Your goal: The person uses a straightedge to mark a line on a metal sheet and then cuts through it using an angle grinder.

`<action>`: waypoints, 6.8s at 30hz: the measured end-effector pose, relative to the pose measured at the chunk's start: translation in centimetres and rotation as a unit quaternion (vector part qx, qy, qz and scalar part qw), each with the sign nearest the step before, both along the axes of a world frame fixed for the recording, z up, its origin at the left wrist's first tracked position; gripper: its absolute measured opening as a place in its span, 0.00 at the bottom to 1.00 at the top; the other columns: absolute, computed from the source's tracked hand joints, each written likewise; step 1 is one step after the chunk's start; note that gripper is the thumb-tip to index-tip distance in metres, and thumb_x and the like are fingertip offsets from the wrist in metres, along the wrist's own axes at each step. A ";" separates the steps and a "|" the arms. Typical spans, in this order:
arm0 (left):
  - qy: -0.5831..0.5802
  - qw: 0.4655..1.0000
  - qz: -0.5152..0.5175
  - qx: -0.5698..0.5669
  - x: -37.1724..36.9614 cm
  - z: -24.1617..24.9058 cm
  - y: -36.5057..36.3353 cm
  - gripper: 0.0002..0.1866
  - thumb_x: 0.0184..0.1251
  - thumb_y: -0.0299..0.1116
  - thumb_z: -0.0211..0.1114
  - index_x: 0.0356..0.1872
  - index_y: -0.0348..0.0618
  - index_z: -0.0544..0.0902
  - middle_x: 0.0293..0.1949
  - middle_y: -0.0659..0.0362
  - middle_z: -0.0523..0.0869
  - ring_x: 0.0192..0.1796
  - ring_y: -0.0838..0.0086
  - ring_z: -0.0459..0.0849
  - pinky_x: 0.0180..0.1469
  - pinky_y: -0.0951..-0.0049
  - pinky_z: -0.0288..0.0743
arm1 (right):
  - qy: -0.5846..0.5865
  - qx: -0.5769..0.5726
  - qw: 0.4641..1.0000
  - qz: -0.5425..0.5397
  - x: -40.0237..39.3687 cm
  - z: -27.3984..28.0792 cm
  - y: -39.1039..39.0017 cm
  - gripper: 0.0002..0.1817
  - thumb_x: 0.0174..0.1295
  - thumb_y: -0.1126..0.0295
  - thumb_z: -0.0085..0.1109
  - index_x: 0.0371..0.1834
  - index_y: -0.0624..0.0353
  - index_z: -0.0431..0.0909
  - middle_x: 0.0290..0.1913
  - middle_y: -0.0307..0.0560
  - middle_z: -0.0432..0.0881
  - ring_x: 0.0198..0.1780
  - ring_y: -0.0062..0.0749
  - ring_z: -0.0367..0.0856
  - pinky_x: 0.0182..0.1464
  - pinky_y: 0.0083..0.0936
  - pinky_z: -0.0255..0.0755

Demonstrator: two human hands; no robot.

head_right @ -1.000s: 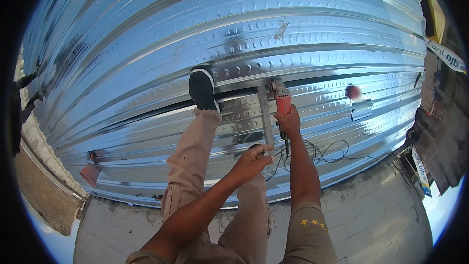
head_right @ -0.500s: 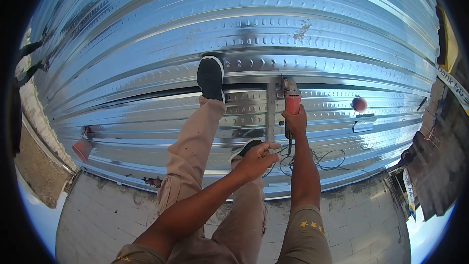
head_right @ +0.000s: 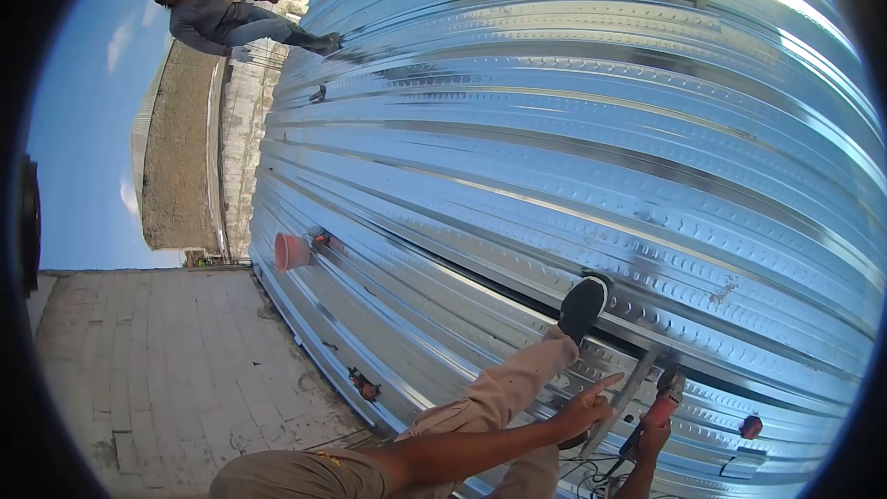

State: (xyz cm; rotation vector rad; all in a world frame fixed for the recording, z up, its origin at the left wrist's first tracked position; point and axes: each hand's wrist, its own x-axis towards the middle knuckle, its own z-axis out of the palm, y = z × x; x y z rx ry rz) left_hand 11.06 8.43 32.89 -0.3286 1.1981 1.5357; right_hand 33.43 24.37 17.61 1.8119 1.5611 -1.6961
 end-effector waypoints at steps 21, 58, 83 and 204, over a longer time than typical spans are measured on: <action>0.721 0.621 -0.214 0.220 -29.0 28.6 19.2 0.38 0.63 0.33 0.71 0.75 0.46 0.69 0.19 0.65 0.80 0.18 0.83 0.73 0.22 0.77 0.67 | 0.044 -0.045 0.987 -0.145 -5.4 11.0 -0.4 0.19 0.49 0.71 0.73 0.44 0.63 0.77 0.34 0.44 0.82 0.30 0.29 0.81 0.35 0.29 0.75; 0.144 0.827 -0.517 -0.165 -0.1 -0.1 0.7 0.31 0.63 0.50 0.66 0.62 0.39 0.78 0.38 0.49 0.89 0.43 0.55 0.88 0.47 0.57 0.78 | -0.103 0.094 0.982 0.127 -5.5 0.4 1.5 0.30 0.45 0.60 0.76 0.50 0.63 0.78 0.39 0.53 0.86 0.38 0.43 0.85 0.44 0.37 0.78; 0.114 0.839 -0.513 -0.139 -1.5 0.2 2.4 0.30 0.62 0.49 0.65 0.61 0.40 0.80 0.36 0.47 0.88 0.42 0.55 0.88 0.48 0.57 0.78 | -0.109 0.101 0.981 0.124 -5.8 -0.9 1.3 0.32 0.44 0.57 0.76 0.51 0.63 0.77 0.41 0.58 0.86 0.42 0.51 0.86 0.47 0.42 0.77; 0.122 0.933 -0.338 -0.002 -6.1 2.6 6.6 0.28 0.56 0.41 0.70 0.58 0.40 0.80 0.25 0.58 0.81 0.29 0.69 0.80 0.36 0.65 0.73 | -0.131 0.084 0.976 0.151 -11.3 -1.2 7.2 0.32 0.44 0.57 0.78 0.50 0.65 0.82 0.41 0.53 0.88 0.42 0.43 0.86 0.48 0.37 0.77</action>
